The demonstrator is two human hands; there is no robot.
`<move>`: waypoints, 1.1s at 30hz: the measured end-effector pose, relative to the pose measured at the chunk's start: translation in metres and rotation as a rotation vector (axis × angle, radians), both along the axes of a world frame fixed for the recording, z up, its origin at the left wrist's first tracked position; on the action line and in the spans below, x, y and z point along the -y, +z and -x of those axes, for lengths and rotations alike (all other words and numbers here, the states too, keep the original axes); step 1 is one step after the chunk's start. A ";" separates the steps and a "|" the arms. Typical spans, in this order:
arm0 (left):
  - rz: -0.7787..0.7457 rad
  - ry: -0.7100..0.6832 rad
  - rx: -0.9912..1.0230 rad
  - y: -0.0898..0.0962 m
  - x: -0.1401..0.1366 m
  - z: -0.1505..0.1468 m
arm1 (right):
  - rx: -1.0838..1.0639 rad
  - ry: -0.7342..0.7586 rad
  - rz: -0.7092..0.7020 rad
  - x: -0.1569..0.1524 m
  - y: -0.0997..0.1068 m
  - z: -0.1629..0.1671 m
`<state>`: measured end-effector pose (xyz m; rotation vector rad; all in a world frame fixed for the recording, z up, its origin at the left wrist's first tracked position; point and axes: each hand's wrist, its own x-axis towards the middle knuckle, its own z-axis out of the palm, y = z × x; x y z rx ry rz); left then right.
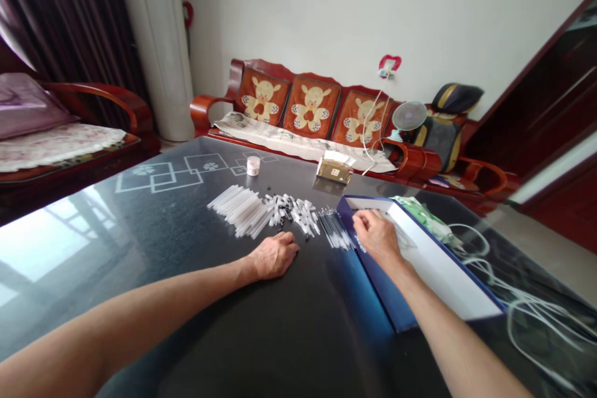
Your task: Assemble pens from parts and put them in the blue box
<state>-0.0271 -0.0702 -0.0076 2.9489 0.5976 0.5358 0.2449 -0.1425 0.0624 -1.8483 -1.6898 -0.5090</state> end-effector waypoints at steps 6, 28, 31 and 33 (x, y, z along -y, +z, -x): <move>0.025 0.121 -0.003 0.005 0.006 0.002 | -0.134 0.119 0.083 -0.001 -0.060 0.088; 0.205 0.810 -0.356 0.060 -0.071 -0.007 | -0.115 -0.135 0.300 -0.012 -0.076 0.106; 0.223 0.836 -0.346 0.062 -0.070 -0.007 | -0.118 -0.142 0.325 -0.013 -0.073 0.107; 0.238 0.854 -0.328 0.062 -0.072 -0.008 | -0.120 -0.143 0.342 -0.013 -0.073 0.107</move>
